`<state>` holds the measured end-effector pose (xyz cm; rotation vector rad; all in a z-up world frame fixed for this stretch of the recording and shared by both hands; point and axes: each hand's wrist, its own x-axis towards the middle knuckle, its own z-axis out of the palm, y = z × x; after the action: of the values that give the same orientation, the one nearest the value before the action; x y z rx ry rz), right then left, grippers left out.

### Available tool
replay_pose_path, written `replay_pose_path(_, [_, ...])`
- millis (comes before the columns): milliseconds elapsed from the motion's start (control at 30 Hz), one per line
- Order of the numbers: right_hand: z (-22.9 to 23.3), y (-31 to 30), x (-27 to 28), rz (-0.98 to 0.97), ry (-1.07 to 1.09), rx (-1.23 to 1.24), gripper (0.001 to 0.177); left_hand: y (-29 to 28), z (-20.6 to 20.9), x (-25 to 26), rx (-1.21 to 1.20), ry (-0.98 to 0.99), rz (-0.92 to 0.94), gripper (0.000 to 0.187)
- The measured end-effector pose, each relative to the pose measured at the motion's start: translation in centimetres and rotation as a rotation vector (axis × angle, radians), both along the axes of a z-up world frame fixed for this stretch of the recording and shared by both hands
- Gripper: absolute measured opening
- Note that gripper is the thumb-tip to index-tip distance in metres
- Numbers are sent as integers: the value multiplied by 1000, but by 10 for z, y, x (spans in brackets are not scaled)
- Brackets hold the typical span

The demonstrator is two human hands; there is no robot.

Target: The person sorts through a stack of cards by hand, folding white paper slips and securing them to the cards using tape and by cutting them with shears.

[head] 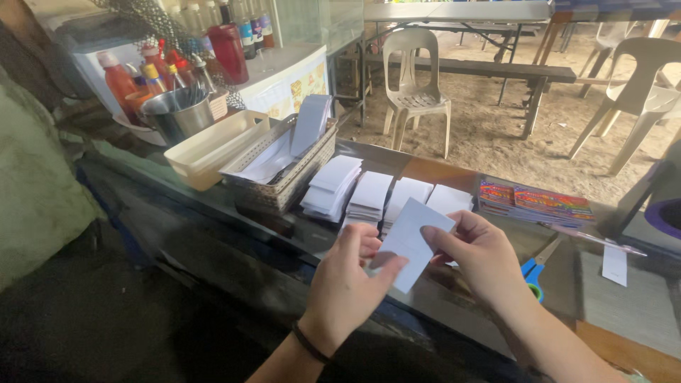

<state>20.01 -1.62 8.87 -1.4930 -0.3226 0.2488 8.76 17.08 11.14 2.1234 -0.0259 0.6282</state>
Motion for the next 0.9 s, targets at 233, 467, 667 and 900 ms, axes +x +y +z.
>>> replay_pose_path(233, [-3,2,17,-94,12,192,18,-28,0,19,387,-231,96,51])
replay_pose_path(467, [-30,-47,28,-136,-292,178,55,25,2,101,190,-158,199,51])
replay_pose_path(667, [-118,-127,36,-377,-603,-132,57,150,34,206,119,-15,488,60])
replay_pose_path(900, [-155,-103,81,-267,-614,-169,54,219,3,304,167,466,639,64])
